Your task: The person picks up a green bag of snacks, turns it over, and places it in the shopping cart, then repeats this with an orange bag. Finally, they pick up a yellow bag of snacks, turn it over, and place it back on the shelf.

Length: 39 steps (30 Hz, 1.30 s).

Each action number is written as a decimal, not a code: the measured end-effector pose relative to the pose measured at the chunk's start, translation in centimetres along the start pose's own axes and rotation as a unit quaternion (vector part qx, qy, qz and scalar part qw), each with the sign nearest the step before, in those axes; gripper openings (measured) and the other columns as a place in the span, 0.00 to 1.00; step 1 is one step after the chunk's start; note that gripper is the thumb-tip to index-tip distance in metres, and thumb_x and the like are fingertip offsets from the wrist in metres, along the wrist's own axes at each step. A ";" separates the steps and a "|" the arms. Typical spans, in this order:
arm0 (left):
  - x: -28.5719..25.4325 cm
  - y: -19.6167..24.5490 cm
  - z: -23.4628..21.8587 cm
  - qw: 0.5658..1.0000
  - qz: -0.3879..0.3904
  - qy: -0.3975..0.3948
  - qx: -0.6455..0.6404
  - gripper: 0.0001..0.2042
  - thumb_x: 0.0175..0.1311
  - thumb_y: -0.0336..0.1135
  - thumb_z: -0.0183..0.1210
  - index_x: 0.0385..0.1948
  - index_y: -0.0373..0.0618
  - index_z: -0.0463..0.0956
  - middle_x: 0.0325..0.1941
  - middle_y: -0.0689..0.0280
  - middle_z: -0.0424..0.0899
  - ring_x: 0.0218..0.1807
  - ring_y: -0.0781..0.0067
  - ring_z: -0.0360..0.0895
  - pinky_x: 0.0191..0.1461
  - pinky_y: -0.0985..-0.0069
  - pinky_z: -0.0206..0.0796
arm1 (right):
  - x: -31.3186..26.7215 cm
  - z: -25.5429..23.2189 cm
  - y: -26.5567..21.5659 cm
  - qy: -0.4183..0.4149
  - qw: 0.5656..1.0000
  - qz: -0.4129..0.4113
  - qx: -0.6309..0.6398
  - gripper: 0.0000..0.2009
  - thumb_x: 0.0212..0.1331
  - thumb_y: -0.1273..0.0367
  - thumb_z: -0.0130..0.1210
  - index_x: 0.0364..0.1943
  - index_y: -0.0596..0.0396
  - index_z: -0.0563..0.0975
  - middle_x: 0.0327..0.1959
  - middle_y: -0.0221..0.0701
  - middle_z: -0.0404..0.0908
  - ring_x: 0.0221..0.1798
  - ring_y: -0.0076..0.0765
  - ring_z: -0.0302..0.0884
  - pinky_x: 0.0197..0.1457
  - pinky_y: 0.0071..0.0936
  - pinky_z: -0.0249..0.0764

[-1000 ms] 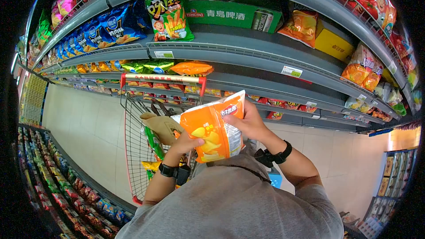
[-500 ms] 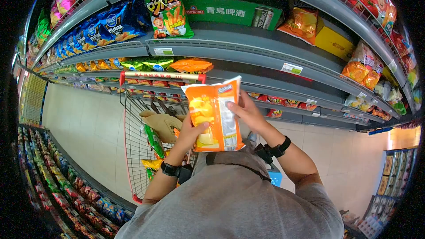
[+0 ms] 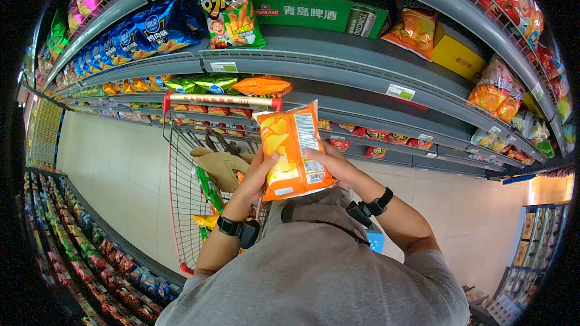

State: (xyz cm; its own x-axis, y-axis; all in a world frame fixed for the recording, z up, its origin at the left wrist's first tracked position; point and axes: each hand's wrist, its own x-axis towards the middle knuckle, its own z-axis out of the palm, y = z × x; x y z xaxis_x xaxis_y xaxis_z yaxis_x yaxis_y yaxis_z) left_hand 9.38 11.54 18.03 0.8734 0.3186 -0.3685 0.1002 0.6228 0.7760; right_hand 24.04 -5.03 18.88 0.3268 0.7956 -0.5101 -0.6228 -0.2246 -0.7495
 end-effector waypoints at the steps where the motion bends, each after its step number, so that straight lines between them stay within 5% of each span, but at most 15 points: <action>1: -0.3 0.6 0.5 1.000 -0.007 -0.008 0.007 0.27 0.66 0.35 0.57 0.63 0.38 0.56 0.61 0.57 0.69 0.61 0.66 0.70 0.62 0.70 0.66 | 0.1 -0.1 0.0 0.004 1.000 0.002 0.004 0.31 0.63 0.61 0.56 0.67 0.56 0.58 0.58 0.36 0.73 0.55 0.30 0.77 0.55 0.27 0.76; 39: 0.6 -0.6 -0.3 1.000 -0.007 -0.010 -0.012 0.31 0.66 0.36 0.57 0.67 0.41 0.53 0.62 0.58 0.70 0.58 0.68 0.73 0.59 0.72 0.68 | 0.3 -0.1 -0.2 0.008 1.000 0.015 0.012 0.33 0.63 0.60 0.56 0.68 0.56 0.56 0.57 0.37 0.73 0.55 0.29 0.77 0.53 0.26 0.78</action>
State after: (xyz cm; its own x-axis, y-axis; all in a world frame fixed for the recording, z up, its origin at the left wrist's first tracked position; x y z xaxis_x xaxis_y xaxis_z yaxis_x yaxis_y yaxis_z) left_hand 9.71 11.59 17.20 0.8815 0.2954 -0.3683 0.1006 0.6446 0.7578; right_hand 24.27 -4.82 18.86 0.3192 0.7794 -0.5391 -0.6495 -0.2343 -0.7233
